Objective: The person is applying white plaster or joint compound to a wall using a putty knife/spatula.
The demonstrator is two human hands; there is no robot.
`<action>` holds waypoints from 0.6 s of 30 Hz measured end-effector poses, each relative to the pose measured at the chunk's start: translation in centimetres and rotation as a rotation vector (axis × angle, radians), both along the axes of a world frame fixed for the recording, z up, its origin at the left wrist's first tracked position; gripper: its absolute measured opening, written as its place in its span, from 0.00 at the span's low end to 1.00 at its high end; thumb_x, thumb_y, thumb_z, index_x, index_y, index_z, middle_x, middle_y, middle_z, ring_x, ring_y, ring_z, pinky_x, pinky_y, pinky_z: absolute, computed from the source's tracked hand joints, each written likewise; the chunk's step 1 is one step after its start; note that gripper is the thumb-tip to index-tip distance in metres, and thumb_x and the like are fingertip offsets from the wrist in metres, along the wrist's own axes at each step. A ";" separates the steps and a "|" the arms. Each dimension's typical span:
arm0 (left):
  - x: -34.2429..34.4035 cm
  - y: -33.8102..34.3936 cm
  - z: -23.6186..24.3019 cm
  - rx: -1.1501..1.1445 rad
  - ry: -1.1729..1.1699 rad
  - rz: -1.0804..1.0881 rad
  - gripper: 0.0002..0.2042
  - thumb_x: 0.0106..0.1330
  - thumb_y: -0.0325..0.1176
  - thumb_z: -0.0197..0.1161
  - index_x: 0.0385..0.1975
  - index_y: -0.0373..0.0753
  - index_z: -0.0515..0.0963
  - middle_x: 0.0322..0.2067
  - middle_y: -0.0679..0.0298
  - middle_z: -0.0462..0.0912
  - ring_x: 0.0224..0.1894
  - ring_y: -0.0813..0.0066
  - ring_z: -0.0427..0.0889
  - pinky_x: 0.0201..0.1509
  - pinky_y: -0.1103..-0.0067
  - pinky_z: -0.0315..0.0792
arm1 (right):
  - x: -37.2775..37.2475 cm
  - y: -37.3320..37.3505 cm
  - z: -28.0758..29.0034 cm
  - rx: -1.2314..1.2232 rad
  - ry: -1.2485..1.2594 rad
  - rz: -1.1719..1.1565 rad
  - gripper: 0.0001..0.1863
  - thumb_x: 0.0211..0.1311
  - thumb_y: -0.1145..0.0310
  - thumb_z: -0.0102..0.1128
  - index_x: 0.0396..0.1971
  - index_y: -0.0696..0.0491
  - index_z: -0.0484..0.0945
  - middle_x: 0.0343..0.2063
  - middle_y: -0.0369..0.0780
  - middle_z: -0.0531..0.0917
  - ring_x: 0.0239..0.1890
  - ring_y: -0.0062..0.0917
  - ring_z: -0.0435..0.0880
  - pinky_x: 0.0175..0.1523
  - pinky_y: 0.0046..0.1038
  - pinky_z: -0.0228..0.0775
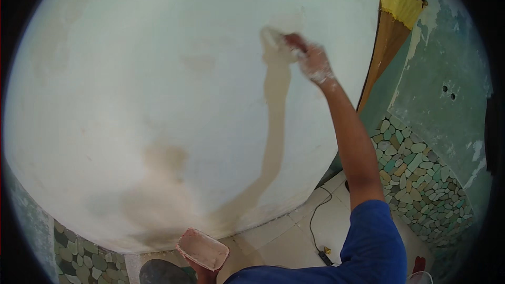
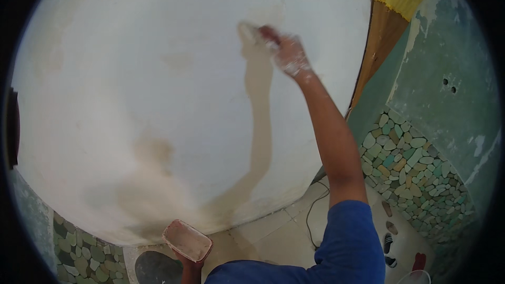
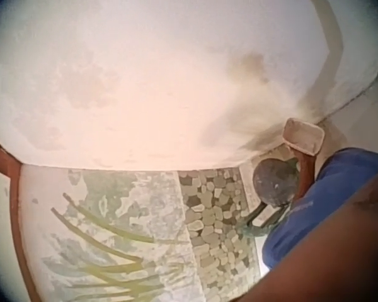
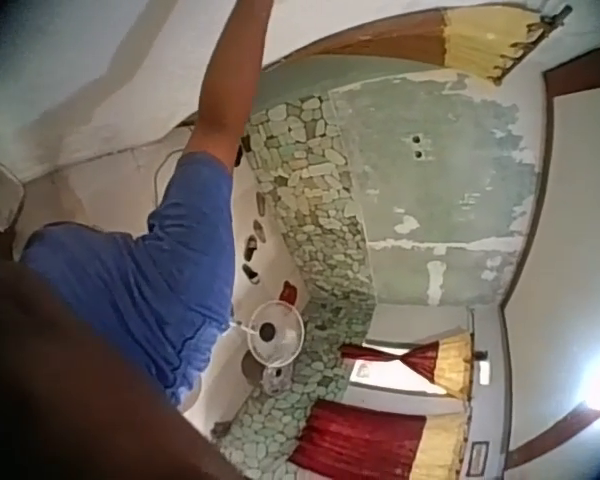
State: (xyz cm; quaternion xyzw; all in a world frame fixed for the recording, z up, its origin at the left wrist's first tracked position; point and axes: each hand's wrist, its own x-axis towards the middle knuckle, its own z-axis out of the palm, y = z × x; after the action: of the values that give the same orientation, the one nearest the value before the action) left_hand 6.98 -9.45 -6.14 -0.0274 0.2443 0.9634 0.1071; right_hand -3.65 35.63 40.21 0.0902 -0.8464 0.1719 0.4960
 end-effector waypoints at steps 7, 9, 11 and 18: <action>-0.9 -2.9 -2.6 -0.020 0.014 0.048 0.29 0.67 0.64 0.40 0.60 0.54 0.65 0.56 0.69 0.72 0.56 0.62 0.72 0.58 0.57 0.68 | -3.9 1.5 -0.4 0.190 0.187 -0.439 0.17 0.64 0.66 0.49 0.52 0.51 0.75 0.43 0.43 0.83 0.44 0.37 0.81 0.51 0.34 0.72; -1.3 -3.7 -3.2 0.080 -0.116 0.033 0.29 0.66 0.64 0.40 0.61 0.54 0.65 0.56 0.69 0.71 0.56 0.62 0.71 0.58 0.57 0.68 | -4.8 -3.2 -3.5 0.152 0.281 -0.249 0.15 0.57 0.71 0.54 0.46 0.50 0.77 0.40 0.42 0.83 0.43 0.37 0.80 0.50 0.35 0.72; -1.6 -3.8 -2.9 0.070 -0.109 0.012 0.30 0.66 0.65 0.39 0.61 0.54 0.64 0.56 0.69 0.71 0.56 0.62 0.71 0.57 0.57 0.68 | -5.0 -7.9 -6.5 0.008 0.241 -0.072 0.16 0.51 0.74 0.57 0.43 0.50 0.79 0.39 0.42 0.82 0.42 0.37 0.78 0.48 0.35 0.72; -3.7 -3.9 -0.6 -0.012 -0.058 -0.042 0.31 0.65 0.68 0.35 0.58 0.54 0.66 0.53 0.68 0.73 0.52 0.64 0.74 0.54 0.64 0.72 | -2.0 -9.9 -5.8 -0.005 0.107 -0.207 0.15 0.56 0.76 0.54 0.44 0.58 0.78 0.39 0.47 0.83 0.40 0.40 0.80 0.47 0.32 0.73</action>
State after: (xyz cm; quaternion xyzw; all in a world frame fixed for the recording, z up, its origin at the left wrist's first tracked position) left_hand 3.32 -13.35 -6.78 -0.0510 0.2474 0.9582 0.1343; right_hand -5.65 25.76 34.40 0.0101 -0.8232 0.1166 0.5556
